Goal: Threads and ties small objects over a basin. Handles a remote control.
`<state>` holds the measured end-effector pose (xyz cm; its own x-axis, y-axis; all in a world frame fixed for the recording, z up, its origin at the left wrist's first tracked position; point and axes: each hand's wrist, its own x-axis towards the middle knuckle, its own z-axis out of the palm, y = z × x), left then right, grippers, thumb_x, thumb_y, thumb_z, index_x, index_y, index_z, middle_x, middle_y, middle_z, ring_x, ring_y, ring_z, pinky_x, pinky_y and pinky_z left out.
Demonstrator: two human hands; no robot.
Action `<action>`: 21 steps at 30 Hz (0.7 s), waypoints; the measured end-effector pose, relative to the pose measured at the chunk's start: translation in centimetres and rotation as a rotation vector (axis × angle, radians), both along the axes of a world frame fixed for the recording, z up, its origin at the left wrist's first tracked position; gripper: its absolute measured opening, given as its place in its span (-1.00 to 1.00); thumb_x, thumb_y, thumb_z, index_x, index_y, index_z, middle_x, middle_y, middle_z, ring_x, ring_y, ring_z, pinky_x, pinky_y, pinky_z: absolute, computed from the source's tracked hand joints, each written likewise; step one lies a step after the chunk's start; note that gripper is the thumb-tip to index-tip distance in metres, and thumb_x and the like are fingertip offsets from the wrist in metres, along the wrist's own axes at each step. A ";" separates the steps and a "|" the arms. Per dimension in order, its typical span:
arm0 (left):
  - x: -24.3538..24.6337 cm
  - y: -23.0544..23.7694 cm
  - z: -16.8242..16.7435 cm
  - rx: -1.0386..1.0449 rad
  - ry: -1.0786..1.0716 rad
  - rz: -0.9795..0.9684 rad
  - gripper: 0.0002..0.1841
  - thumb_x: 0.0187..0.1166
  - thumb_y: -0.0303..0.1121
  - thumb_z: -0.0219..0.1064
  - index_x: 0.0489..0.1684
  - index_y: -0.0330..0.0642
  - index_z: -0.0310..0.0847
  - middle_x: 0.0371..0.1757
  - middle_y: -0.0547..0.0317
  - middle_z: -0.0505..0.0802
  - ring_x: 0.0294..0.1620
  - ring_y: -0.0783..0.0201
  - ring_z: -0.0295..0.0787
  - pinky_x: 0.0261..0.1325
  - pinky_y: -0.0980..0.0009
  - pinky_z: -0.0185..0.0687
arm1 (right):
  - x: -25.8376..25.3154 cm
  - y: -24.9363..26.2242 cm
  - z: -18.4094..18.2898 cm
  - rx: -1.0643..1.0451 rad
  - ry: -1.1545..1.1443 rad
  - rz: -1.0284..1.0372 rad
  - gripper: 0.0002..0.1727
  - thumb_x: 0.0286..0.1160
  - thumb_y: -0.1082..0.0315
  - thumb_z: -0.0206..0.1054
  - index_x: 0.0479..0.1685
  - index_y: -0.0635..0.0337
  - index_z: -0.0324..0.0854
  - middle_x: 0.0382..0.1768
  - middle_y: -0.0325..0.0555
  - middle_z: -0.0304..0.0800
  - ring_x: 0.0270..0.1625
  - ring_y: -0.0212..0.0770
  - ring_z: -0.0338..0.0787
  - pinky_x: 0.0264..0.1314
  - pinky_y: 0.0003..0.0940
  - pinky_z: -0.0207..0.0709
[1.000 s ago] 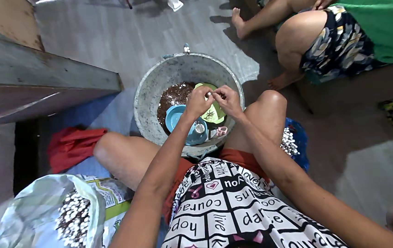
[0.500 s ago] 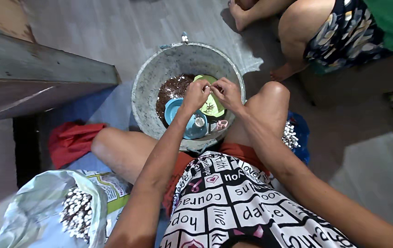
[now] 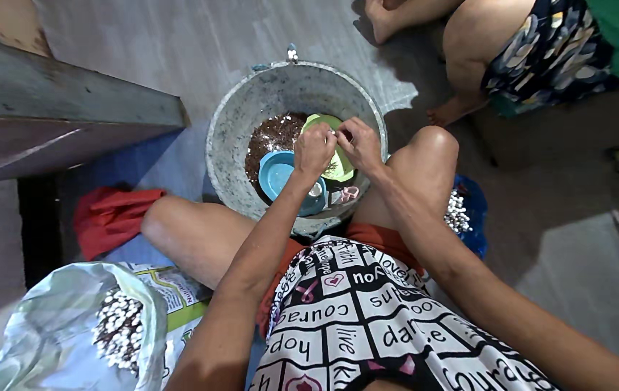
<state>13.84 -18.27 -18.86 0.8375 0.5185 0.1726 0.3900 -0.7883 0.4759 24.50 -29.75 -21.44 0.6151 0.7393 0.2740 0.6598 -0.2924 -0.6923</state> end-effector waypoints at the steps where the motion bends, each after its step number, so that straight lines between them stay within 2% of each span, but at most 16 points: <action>1: 0.0 0.1 -0.1 -0.011 -0.014 0.009 -0.73 0.68 -0.30 0.15 -0.21 -0.22 0.77 -0.20 -0.01 0.88 -0.15 0.01 0.88 -0.08 -0.04 0.77 | -0.1 0.0 0.0 0.000 -0.001 -0.006 -0.78 0.68 0.19 0.27 -0.08 0.08 0.78 -0.08 -0.15 0.82 -0.16 -0.23 0.82 -0.09 -0.15 0.74; 3: -0.2 0.4 -0.5 -0.024 -0.060 0.039 -0.73 0.67 -0.32 0.14 -0.28 -0.24 0.74 -0.26 0.00 0.86 -0.20 0.04 0.86 -0.10 -0.01 0.76 | -0.1 0.1 -0.1 -0.006 -0.011 -0.047 -0.78 0.67 0.19 0.27 -0.11 0.07 0.78 -0.10 -0.16 0.81 -0.18 -0.23 0.81 -0.13 -0.16 0.74; 7: -1.2 2.1 -1.0 -0.145 -0.075 0.101 -0.69 0.76 -0.29 0.12 -0.08 -0.26 0.79 -0.19 -0.05 0.88 -0.13 0.05 0.86 0.06 0.01 0.75 | 1.1 -0.5 -0.1 -0.002 0.044 -0.189 -0.74 0.70 0.16 0.24 -0.07 0.08 0.79 -0.06 -0.12 0.84 -0.05 -0.20 0.83 0.03 -0.15 0.73; 9: -1.4 2.6 -1.4 -0.183 -0.080 0.103 -0.70 0.76 -0.27 0.15 -0.09 -0.24 0.80 -0.22 -0.02 0.88 -0.16 0.07 0.85 0.05 0.02 0.74 | 1.5 -0.6 -0.2 0.081 0.162 -0.224 -0.73 0.71 0.17 0.24 -0.03 0.13 0.80 -0.09 -0.10 0.85 -0.06 -0.25 0.83 0.08 -0.23 0.73; 11: -1.1 2.8 -1.6 -0.231 -0.080 0.097 -0.72 0.76 -0.25 0.19 -0.08 -0.20 0.81 -0.21 0.02 0.89 -0.16 0.11 0.85 0.05 0.04 0.74 | 1.5 -0.5 -0.1 0.138 0.337 -0.232 -0.72 0.73 0.16 0.25 0.02 0.14 0.77 -0.12 -0.11 0.85 -0.13 -0.28 0.84 0.02 -0.24 0.75; 12: -0.8 2.9 -1.6 -0.265 -0.061 0.088 -0.72 0.75 -0.22 0.23 0.01 -0.18 0.81 -0.16 0.01 0.90 -0.11 0.11 0.86 0.10 0.03 0.74 | 1.5 -0.5 0.0 0.163 0.415 -0.237 -0.73 0.73 0.15 0.25 0.02 0.13 0.76 -0.15 -0.12 0.85 -0.18 -0.28 0.83 -0.03 -0.24 0.75; 13: -0.5 3.2 -1.6 -0.306 -0.024 0.074 -0.68 0.73 -0.16 0.28 0.21 -0.16 0.78 -0.04 -0.03 0.91 -0.01 0.06 0.87 0.19 -0.02 0.73 | 1.4 -0.5 -0.1 0.194 0.487 -0.235 -0.73 0.72 0.16 0.26 0.03 0.15 0.75 -0.17 -0.12 0.84 -0.23 -0.27 0.82 -0.09 -0.23 0.76; 15: -0.2 4.0 -1.6 -0.398 0.086 0.052 -0.34 0.64 -0.01 0.39 0.70 -0.10 0.43 0.31 -0.19 0.80 0.29 -0.14 0.78 0.40 -0.20 0.61 | 1.4 -0.5 -0.2 0.276 0.631 -0.201 -0.72 0.74 0.20 0.25 0.05 0.23 0.72 -0.21 -0.09 0.80 -0.33 -0.26 0.77 -0.21 -0.27 0.75; 16: -0.3 4.3 -1.5 -0.433 0.112 0.055 -0.29 0.63 -0.03 0.40 0.75 -0.11 0.35 0.42 -0.23 0.73 0.39 -0.18 0.71 0.49 -0.22 0.54 | 1.4 -0.6 -0.2 0.312 0.730 -0.184 -0.72 0.76 0.21 0.24 0.07 0.25 0.70 -0.22 -0.08 0.78 -0.35 -0.26 0.75 -0.25 -0.30 0.72; 17: -0.5 4.4 -1.5 -0.455 0.093 0.068 -0.41 0.66 -0.13 0.37 0.65 -0.16 0.47 0.39 -0.21 0.75 0.37 -0.14 0.72 0.49 -0.19 0.56 | 1.5 -0.7 -0.1 0.339 0.850 -0.169 -0.71 0.78 0.22 0.21 0.11 0.25 0.69 -0.19 -0.09 0.78 -0.34 -0.28 0.72 -0.26 -0.34 0.68; 18: -0.8 4.4 -1.2 -0.473 0.056 0.087 -0.60 0.70 -0.24 0.30 0.42 -0.23 0.65 0.23 -0.16 0.83 0.24 -0.06 0.80 0.41 -0.11 0.64 | 1.7 -0.8 0.0 0.358 0.973 -0.158 -0.71 0.79 0.21 0.18 0.14 0.23 0.66 -0.17 -0.12 0.77 -0.31 -0.29 0.72 -0.26 -0.36 0.66; 19: -1.1 4.2 -0.9 -0.508 0.013 0.113 -0.70 0.75 -0.27 0.23 0.21 -0.25 0.74 0.04 -0.07 0.89 0.04 0.06 0.88 0.25 -0.01 0.76 | 1.7 -0.8 0.2 0.379 1.070 -0.158 -0.72 0.79 0.19 0.18 0.14 0.18 0.65 -0.18 -0.15 0.77 -0.31 -0.30 0.71 -0.26 -0.37 0.66; 20: -1.3 4.0 -0.6 -0.568 -0.034 0.134 -0.70 0.79 -0.25 0.19 0.08 -0.28 0.75 -0.12 0.00 0.91 -0.16 0.16 0.92 0.05 0.09 0.87 | 1.7 -0.8 0.3 0.391 1.132 -0.160 -0.73 0.78 0.17 0.19 0.13 0.15 0.66 -0.19 -0.17 0.77 -0.30 -0.31 0.71 -0.26 -0.38 0.64; 21: -1.5 3.8 -0.3 -0.628 -0.070 0.147 -0.67 0.81 -0.19 0.20 -0.01 -0.30 0.75 -0.22 0.03 0.91 -0.29 0.19 0.91 -0.07 0.13 0.89 | 1.7 -0.8 0.4 0.396 1.162 -0.154 -0.73 0.78 0.16 0.19 0.13 0.13 0.66 -0.19 -0.18 0.77 -0.31 -0.32 0.71 -0.26 -0.39 0.64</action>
